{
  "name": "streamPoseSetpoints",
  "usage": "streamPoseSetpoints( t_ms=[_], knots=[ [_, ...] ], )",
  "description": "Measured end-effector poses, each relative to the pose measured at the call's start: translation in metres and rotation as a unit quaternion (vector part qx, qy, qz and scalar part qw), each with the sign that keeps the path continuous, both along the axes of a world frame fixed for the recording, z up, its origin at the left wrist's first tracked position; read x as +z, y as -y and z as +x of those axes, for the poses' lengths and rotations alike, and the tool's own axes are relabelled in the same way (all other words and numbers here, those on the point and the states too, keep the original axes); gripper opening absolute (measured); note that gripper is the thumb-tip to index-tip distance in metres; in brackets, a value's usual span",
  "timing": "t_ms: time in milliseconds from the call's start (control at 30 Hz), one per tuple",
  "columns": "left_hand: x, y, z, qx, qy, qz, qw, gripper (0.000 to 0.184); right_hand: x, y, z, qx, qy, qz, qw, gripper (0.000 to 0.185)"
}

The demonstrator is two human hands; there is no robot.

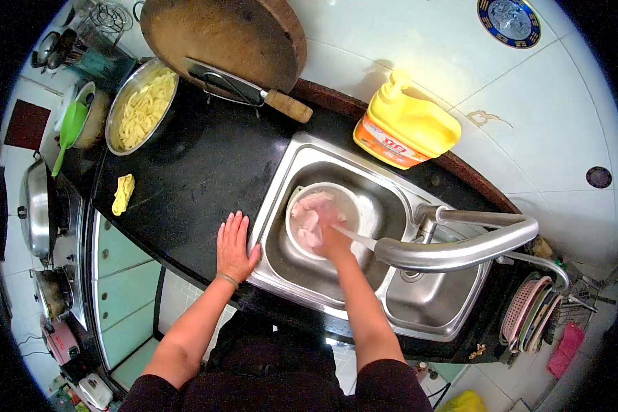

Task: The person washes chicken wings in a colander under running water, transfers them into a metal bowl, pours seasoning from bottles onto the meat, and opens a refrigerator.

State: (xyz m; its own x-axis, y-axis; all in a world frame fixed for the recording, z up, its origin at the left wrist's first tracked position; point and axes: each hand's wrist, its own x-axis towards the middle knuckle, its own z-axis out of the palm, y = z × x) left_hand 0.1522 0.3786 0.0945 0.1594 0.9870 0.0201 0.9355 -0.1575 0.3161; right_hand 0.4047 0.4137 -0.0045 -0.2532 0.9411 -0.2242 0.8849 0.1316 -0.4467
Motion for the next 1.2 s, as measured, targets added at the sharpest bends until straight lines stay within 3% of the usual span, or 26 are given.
streamPoseSetpoints(
  t_ms=[33, 67, 133, 167, 233, 267, 333, 367, 433, 467, 533, 600, 667, 800, 867, 900, 967, 1000, 1067, 1100, 1200],
  knots=[
    [0.0, 0.001, 0.0, 0.002, 0.005, -0.004, 1.0, 0.066, -0.01, -0.001, -0.011, -0.011, 0.091, -0.027, 0.995, 0.084],
    [-0.001, 0.001, -0.001, 0.003, 0.008, -0.006, 1.0, 0.066, -0.013, -0.003, -0.013, -0.012, 0.086, -0.026, 0.996, 0.084],
    [-0.001, 0.0, -0.001, 0.003, 0.011, -0.002, 1.0, 0.067, -0.004, -0.014, -0.015, -0.116, -0.037, -0.116, 0.986, 0.08],
    [-0.001, 0.002, -0.001, 0.0, 0.01, 0.0, 1.0, 0.067, -0.019, -0.014, -0.009, -0.118, -0.037, -0.118, 0.985, 0.08],
    [-0.001, -0.001, -0.001, -0.001, 0.012, 0.006, 1.0, 0.067, -0.064, -0.019, 0.01, -0.162, -0.229, -0.058, 0.958, 0.076],
    [-0.002, -0.001, -0.001, -0.002, 0.011, 0.007, 1.0, 0.067, -0.06, -0.02, 0.013, -0.161, -0.228, -0.059, 0.958, 0.076],
    [-0.002, 0.001, -0.001, 0.001, 0.012, 0.005, 1.0, 0.067, -0.037, -0.02, 0.017, -0.21, -0.372, -0.09, 0.899, 0.078],
    [-0.002, 0.0, -0.001, 0.001, 0.012, 0.005, 1.0, 0.067, -0.026, -0.024, 0.016, -0.208, -0.371, -0.091, 0.9, 0.078],
    [-0.002, 0.002, -0.001, 0.001, 0.013, 0.002, 1.0, 0.067, -0.002, -0.03, 0.01, -0.09, -0.121, -0.111, 0.982, 0.08],
    [-0.001, 0.002, 0.0, 0.004, 0.009, -0.007, 1.0, 0.067, 0.009, -0.032, 0.002, -0.092, -0.12, -0.112, 0.982, 0.08],
    [-0.001, -0.001, 0.0, 0.004, 0.004, -0.01, 1.0, 0.067, 0.03, -0.043, -0.03, -0.078, -0.008, -0.081, 0.994, 0.075],
    [-0.002, 0.0, -0.001, -0.003, 0.006, 0.0, 1.0, 0.066, 0.031, -0.047, -0.051, -0.075, -0.002, -0.105, 0.992, 0.069],
    [-0.003, 0.001, -0.002, -0.003, 0.003, -0.002, 1.0, 0.066, 0.022, -0.043, -0.064, -0.134, 0.061, -0.055, 0.988, 0.05],
    [-0.004, 0.001, -0.002, -0.002, 0.006, -0.002, 1.0, 0.067, -0.028, -0.055, -0.036, -0.119, -0.021, 0.029, 0.992, 0.032],
    [-0.003, 0.001, -0.001, 0.005, 0.014, -0.008, 1.0, 0.067, -0.031, -0.053, -0.007, -0.187, -0.337, -0.041, 0.922, 0.023],
    [-0.003, 0.001, -0.001, 0.005, 0.014, -0.009, 1.0, 0.067, -0.028, -0.051, 0.006, -0.183, -0.334, -0.041, 0.924, 0.023],
    [-0.003, 0.002, -0.002, 0.009, 0.017, -0.013, 1.0, 0.067, -0.017, -0.039, 0.023, -0.108, -0.143, -0.052, 0.983, 0.033],
    [-0.002, 0.002, -0.002, 0.007, 0.011, -0.017, 1.0, 0.067, -0.005, -0.033, 0.017, -0.107, -0.14, -0.055, 0.983, 0.033],
    [-0.002, 0.0, -0.001, 0.002, 0.004, -0.017, 1.0, 0.068, 0.023, -0.028, -0.016, -0.057, 0.057, 0.065, 0.995, 0.044],
    [-0.002, 0.0, -0.001, 0.003, 0.005, -0.018, 1.0, 0.068, 0.002, -0.025, -0.028, -0.074, -0.031, 0.023, 0.997, 0.059],
    [-0.003, 0.0, -0.002, 0.001, 0.005, -0.009, 1.0, 0.067, 0.005, -0.028, -0.073, -0.102, 0.038, 0.038, 0.993, 0.053]
  ],
)
